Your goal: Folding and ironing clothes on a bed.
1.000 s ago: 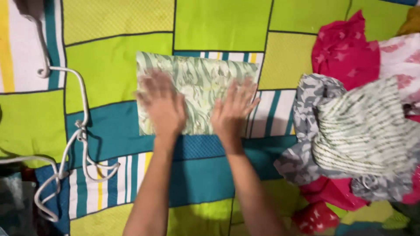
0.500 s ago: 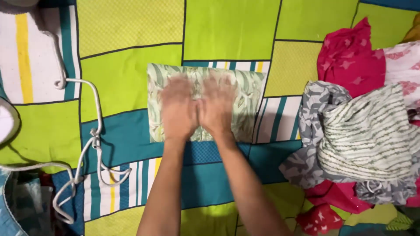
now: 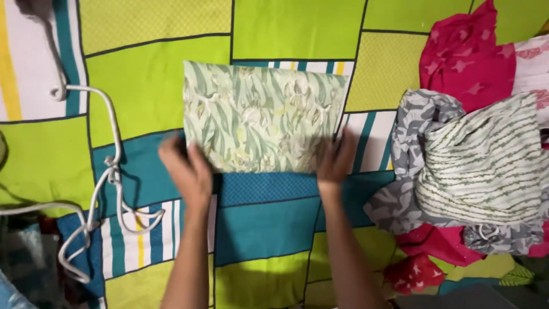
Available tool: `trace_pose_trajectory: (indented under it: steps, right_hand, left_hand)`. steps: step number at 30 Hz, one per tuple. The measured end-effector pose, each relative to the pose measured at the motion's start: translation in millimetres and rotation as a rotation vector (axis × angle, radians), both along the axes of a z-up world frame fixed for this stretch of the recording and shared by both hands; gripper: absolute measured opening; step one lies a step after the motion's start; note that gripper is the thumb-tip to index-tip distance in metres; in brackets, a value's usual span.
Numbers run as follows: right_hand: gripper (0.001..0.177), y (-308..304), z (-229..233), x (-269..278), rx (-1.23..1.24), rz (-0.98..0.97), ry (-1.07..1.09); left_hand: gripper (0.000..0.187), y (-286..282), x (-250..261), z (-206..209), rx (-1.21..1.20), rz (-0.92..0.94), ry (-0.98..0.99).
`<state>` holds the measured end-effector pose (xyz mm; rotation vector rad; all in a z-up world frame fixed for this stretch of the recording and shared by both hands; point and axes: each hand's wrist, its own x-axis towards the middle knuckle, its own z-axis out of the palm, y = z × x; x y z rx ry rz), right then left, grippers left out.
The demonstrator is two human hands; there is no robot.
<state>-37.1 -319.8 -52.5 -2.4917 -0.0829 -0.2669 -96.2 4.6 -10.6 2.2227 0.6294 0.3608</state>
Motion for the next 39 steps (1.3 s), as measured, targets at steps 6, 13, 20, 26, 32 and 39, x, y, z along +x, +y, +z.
trace_pose_trajectory:
  steps: [6, 13, 20, 26, 32, 39]
  right_hand:
    - [0.03, -8, 32, -74, 0.154, -0.05, 0.148]
    - [0.011, -56, 36, -34, 0.197, 0.045, 0.373]
    - [0.041, 7, 129, -17, -0.055, 0.166, 0.008]
    - [0.06, 120, 72, -2, -0.341, 0.404, 0.169]
    - [0.076, 87, 44, 36, -0.429, -0.015, 0.051]
    - [0.082, 78, 50, 42, -0.24, -0.212, 0.151]
  left_hand:
    - [0.031, -2, -59, 33, -0.261, 0.077, 0.111]
    - [0.008, 52, -59, 8, -0.036, -0.201, 0.204]
    - [0.041, 15, -41, 68, 0.216, -0.117, 0.068]
    - [0.064, -72, 27, 18, 0.325, -0.488, 0.207]
    - [0.078, -33, 53, 24, 0.413, -0.266, 0.376]
    - [0.102, -23, 65, 26, -0.066, 0.162, 0.314]
